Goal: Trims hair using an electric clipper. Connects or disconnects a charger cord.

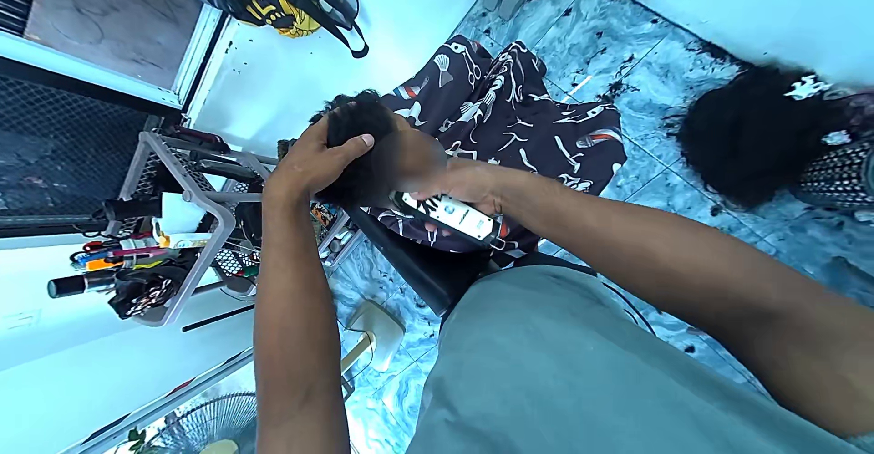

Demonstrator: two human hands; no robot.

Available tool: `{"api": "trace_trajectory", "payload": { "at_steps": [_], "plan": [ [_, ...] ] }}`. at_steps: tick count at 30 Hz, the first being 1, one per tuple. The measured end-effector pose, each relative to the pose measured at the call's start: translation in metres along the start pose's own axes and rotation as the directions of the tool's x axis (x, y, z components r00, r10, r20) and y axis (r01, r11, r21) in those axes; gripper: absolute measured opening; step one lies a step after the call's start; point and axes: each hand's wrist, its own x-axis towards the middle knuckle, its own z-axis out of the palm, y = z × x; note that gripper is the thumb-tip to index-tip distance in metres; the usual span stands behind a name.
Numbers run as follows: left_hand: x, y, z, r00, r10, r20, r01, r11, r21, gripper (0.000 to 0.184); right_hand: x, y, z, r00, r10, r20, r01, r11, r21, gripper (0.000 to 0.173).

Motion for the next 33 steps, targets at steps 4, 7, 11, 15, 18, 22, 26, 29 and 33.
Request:
{"api": "trace_trajectory", "payload": {
  "at_steps": [4,7,11,15,18,22,26,29,33],
  "plan": [
    [0.001,-0.001,0.000,1.000,-0.002,-0.005,0.002,1.000,0.010,0.063,-0.001,0.002,0.004,0.997,-0.040,-0.064,0.036,0.997,-0.065,0.031],
    [0.003,-0.003,0.000,1.000,0.003,-0.013,-0.003,1.000,0.016,0.062,-0.001,0.001,0.008,0.993,-0.102,-0.054,0.099,0.994,-0.047,0.030],
    [0.003,-0.001,-0.001,1.000,0.000,-0.001,0.000,1.000,0.025,0.064,0.000,0.003,0.011,0.982,-0.087,-0.165,0.063,0.987,-0.146,0.028],
    [0.004,-0.002,-0.001,1.000,0.007,0.002,-0.007,0.999,0.038,0.062,-0.002,-0.006,0.019,0.973,-0.176,-0.147,0.162,0.981,-0.103,0.030],
    [0.006,-0.003,-0.002,1.000,0.017,0.000,-0.017,0.998,0.054,0.061,0.002,0.003,0.018,0.967,-0.154,-0.202,0.099,0.961,-0.258,0.028],
    [0.009,-0.002,-0.003,1.000,0.020,0.011,-0.021,0.998,0.056,0.057,-0.002,-0.014,0.022,0.965,-0.184,-0.186,0.156,0.975,-0.157,0.030],
    [0.010,-0.002,-0.004,1.000,0.019,0.020,-0.020,0.998,0.058,0.057,0.000,-0.008,0.025,0.965,-0.156,-0.209,0.100,0.962,-0.255,0.028],
    [0.011,-0.002,-0.004,1.000,0.017,0.025,-0.019,0.997,0.072,0.059,-0.001,-0.010,0.023,0.968,-0.150,-0.201,0.107,0.972,-0.209,0.028],
    [0.010,-0.004,-0.005,1.000,0.017,0.023,-0.019,0.997,0.068,0.058,-0.001,-0.013,0.027,0.964,-0.181,-0.195,0.138,0.967,-0.212,0.029]
  ]
}}
